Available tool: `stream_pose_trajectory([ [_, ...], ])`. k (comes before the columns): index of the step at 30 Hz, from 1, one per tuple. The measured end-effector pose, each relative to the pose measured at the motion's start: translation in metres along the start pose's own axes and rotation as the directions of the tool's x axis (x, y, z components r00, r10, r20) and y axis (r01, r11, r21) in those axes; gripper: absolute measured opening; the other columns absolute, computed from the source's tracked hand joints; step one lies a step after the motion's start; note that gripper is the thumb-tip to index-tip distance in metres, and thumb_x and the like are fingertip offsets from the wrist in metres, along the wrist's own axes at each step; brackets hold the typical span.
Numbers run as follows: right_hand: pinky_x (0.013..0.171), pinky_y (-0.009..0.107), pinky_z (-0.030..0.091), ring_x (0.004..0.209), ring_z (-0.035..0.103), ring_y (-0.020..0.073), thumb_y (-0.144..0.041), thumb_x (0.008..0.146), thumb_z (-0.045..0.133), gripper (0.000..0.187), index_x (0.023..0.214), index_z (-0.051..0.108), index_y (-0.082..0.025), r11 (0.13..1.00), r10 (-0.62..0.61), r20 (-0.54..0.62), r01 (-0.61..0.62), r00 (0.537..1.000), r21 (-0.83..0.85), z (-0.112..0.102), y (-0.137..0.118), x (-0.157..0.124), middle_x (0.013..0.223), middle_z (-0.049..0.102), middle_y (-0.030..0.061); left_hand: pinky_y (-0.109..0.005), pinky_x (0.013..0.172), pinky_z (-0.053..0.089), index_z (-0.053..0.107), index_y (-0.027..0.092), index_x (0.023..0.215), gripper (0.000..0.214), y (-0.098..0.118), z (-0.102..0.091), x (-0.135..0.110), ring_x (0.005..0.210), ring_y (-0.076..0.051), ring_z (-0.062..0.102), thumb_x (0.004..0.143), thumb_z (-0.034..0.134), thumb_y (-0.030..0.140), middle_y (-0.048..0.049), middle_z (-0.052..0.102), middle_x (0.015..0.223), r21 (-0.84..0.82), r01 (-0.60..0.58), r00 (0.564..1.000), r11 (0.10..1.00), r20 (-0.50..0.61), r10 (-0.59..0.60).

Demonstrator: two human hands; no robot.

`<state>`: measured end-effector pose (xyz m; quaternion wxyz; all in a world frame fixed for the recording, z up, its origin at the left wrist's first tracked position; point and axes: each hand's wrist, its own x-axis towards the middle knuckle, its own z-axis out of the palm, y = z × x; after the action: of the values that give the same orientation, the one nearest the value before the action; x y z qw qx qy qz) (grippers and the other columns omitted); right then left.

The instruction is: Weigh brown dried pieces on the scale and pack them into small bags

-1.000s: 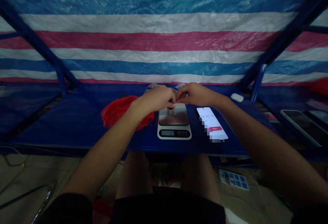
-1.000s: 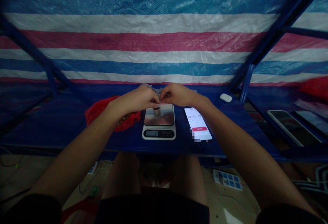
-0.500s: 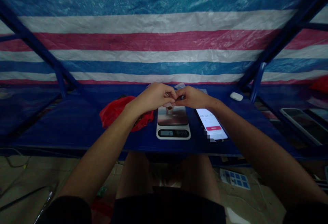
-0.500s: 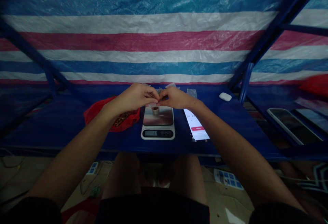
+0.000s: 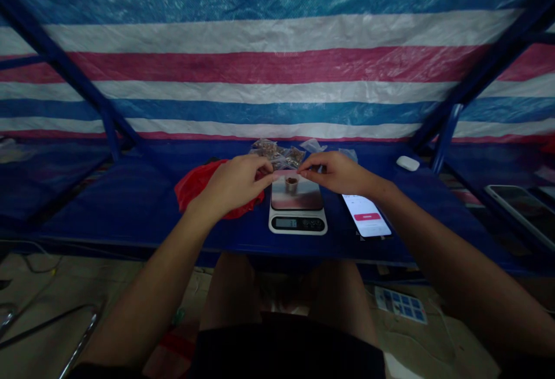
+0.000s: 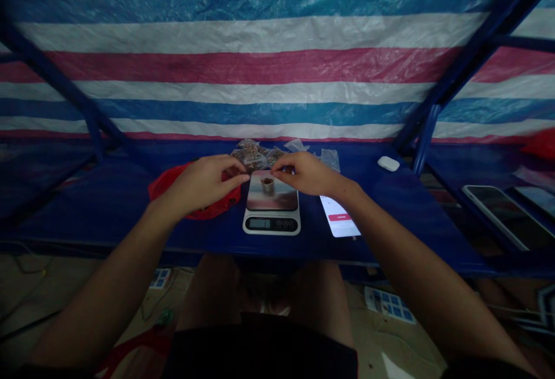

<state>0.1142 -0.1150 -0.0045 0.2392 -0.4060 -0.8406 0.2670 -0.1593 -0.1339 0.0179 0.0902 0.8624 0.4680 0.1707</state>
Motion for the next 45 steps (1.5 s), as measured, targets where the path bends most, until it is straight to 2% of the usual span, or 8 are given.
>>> stream_pose_trajectory([
  [5,0.076,0.032,0.048,0.085,0.070,0.0182,-0.025,0.101,0.060,0.022,0.101,0.081,-0.020,0.994,-0.105,0.040,0.106,0.994,-0.027,0.017,-0.023,-0.007,0.101,0.082,0.0060,-0.034,0.071,0.052,0.075,0.020,0.101,0.040,-0.017,0.001,-0.032,0.090,-0.028,0.075,0.092,0.071,0.059,-0.0098,0.082,0.104,0.129,0.205,0.976,0.970,0.051,-0.213],
  [13,0.093,0.038,0.047,0.102,0.070,0.0246,-0.018,0.096,0.068,0.019,0.112,0.079,-0.019,0.898,-0.262,0.105,0.282,0.959,-0.338,0.067,-0.045,0.021,0.111,0.079,0.0099,-0.034,0.086,0.056,0.081,0.021,0.101,0.027,-0.040,-0.005,-0.029,0.097,-0.025,0.077,0.097,0.056,0.031,-0.0075,0.085,0.107,0.007,0.131,0.989,0.991,0.073,-0.131],
  [20,0.087,0.035,0.051,0.091,0.071,0.0205,-0.020,0.096,0.068,0.016,0.109,0.078,-0.017,0.975,-0.211,-0.080,0.204,0.974,-0.087,0.070,-0.043,0.044,0.107,0.081,0.0077,-0.034,0.084,0.055,0.083,0.022,0.110,0.029,-0.044,-0.041,-0.026,0.095,-0.024,0.075,0.099,0.060,0.037,-0.0073,0.085,0.110,-0.062,0.148,0.982,0.987,-0.108,-0.154],
  [25,0.087,0.038,0.056,0.087,0.071,0.0194,-0.019,0.093,0.069,0.035,0.128,0.071,-0.019,0.977,-0.201,-0.242,0.212,0.949,0.021,0.065,-0.047,0.044,0.128,0.077,0.0107,-0.032,0.082,0.055,0.084,0.023,0.109,0.031,-0.042,-0.036,-0.025,0.091,-0.024,0.076,0.099,0.062,0.041,-0.0065,0.085,0.105,-0.129,0.129,0.978,0.983,-0.149,-0.147],
  [30,0.113,0.046,0.051,0.134,0.066,0.0303,-0.022,0.084,0.084,0.080,0.158,0.053,-0.022,0.960,-0.279,-0.004,0.279,0.960,0.015,0.071,-0.049,0.039,0.159,0.061,0.0157,-0.033,0.086,0.055,0.081,0.021,0.111,0.036,-0.037,-0.026,-0.038,0.094,-0.024,0.077,0.104,0.053,0.043,-0.0074,0.084,0.107,-0.154,0.132,0.988,0.979,-0.054,-0.141],
  [34,0.105,0.041,0.052,0.119,0.073,0.0269,-0.017,0.094,0.072,0.048,0.141,0.069,-0.022,0.956,-0.257,0.146,0.273,0.955,-0.106,0.077,-0.048,0.033,0.135,0.077,0.0110,-0.033,0.085,0.055,0.078,0.020,0.110,0.037,-0.040,-0.026,-0.051,0.091,-0.023,0.076,0.105,0.044,0.035,-0.0071,0.083,0.104,-0.095,0.179,0.984,0.979,-0.006,-0.180],
  [40,0.090,0.036,0.051,0.100,0.072,0.0241,-0.022,0.095,0.072,0.019,0.112,0.079,-0.018,0.917,-0.295,0.325,0.362,0.898,-0.169,0.077,-0.059,0.019,0.110,0.080,0.0103,-0.041,0.110,0.053,0.077,0.022,0.126,0.035,-0.060,-0.013,-0.061,0.123,-0.029,0.070,0.095,0.062,0.029,-0.0122,0.076,0.134,0.121,0.062,0.970,0.991,0.226,-0.088],
  [45,0.094,0.038,0.049,0.107,0.069,0.0262,-0.016,0.094,0.073,0.017,0.110,0.079,-0.015,0.873,-0.278,0.284,0.364,0.918,-0.324,0.069,-0.064,0.023,0.114,0.076,0.0129,-0.075,0.125,0.032,0.076,0.026,0.132,0.044,-0.072,-0.018,-0.063,0.150,-0.043,0.050,0.089,0.073,0.031,-0.0157,0.062,0.154,0.306,0.163,0.952,0.938,0.201,-0.231],
])
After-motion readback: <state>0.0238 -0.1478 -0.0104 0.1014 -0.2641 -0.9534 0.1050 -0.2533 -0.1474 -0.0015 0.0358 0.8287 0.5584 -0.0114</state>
